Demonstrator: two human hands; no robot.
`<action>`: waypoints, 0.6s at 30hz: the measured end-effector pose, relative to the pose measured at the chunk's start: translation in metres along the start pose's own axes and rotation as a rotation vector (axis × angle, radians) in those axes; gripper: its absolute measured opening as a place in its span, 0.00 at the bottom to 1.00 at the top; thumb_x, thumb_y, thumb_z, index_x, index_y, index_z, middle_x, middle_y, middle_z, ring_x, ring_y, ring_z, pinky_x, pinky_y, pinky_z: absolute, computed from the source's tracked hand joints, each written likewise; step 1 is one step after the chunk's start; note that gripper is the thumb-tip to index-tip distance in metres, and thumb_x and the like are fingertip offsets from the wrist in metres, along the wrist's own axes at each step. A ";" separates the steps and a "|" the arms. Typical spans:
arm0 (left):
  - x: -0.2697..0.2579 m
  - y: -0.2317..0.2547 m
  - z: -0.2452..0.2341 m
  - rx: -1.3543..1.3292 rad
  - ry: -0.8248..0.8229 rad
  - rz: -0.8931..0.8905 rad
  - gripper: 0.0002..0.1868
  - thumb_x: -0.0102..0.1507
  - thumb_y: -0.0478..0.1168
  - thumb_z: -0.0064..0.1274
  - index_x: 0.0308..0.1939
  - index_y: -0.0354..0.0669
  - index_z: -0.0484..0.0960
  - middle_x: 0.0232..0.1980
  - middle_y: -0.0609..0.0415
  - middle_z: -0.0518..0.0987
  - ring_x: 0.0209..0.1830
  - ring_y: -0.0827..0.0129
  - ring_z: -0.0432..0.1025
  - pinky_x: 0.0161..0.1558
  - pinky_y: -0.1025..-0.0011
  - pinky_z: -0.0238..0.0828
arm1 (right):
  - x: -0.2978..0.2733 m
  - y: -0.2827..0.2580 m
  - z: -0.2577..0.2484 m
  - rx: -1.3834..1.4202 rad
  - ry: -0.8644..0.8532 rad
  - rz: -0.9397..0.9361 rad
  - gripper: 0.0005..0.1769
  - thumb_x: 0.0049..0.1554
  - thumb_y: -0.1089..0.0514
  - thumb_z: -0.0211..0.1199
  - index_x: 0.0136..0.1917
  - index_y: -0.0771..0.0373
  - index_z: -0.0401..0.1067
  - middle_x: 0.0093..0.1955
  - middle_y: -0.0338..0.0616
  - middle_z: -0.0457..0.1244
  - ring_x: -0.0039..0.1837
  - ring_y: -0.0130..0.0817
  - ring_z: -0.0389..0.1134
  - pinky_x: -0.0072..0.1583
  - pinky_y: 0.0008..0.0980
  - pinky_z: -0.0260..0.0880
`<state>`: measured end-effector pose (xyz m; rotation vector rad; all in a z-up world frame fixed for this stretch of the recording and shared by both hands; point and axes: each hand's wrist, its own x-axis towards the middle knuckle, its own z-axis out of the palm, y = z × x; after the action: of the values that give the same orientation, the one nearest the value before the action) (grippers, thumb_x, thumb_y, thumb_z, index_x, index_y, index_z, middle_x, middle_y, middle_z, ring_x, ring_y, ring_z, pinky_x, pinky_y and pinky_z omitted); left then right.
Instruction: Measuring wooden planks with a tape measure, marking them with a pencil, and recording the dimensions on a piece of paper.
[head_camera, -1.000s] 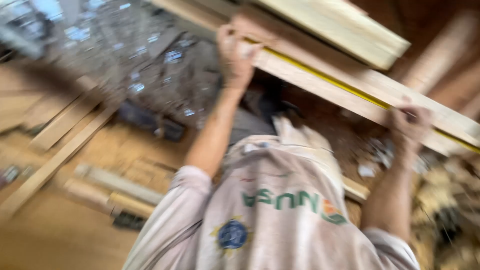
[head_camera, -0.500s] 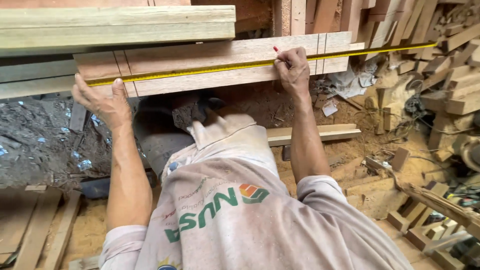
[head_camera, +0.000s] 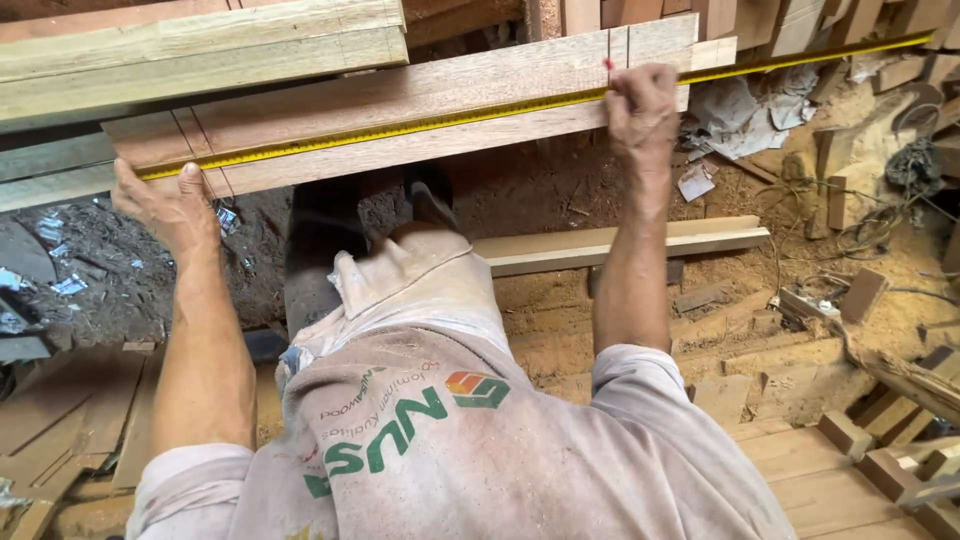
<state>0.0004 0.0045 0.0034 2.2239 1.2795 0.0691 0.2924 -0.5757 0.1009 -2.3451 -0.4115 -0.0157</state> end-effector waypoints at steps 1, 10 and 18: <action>-0.002 0.002 -0.002 0.008 -0.028 -0.018 0.58 0.66 0.86 0.49 0.84 0.60 0.45 0.79 0.24 0.34 0.79 0.21 0.49 0.70 0.28 0.65 | 0.001 0.008 -0.009 0.049 -0.005 0.037 0.05 0.61 0.71 0.58 0.46 0.63 0.71 0.52 0.45 0.54 0.53 0.35 0.61 0.48 0.27 0.78; -0.016 0.049 -0.020 0.051 -0.138 -0.158 0.48 0.76 0.71 0.54 0.84 0.60 0.40 0.83 0.29 0.30 0.82 0.31 0.24 0.76 0.25 0.30 | -0.003 0.043 -0.022 0.065 0.009 0.056 0.03 0.60 0.68 0.64 0.48 0.63 0.74 0.52 0.45 0.55 0.49 0.32 0.61 0.47 0.27 0.76; -0.015 0.060 -0.018 0.069 -0.093 -0.252 0.44 0.80 0.54 0.65 0.84 0.61 0.45 0.81 0.25 0.32 0.82 0.25 0.39 0.76 0.29 0.45 | -0.003 0.031 -0.024 0.095 0.036 0.138 0.01 0.59 0.64 0.63 0.46 0.60 0.74 0.54 0.43 0.56 0.43 0.22 0.59 0.46 0.23 0.78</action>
<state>0.0334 -0.0230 0.0517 2.0771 1.5183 -0.1750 0.3011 -0.6138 0.0971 -2.2705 -0.2267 0.0273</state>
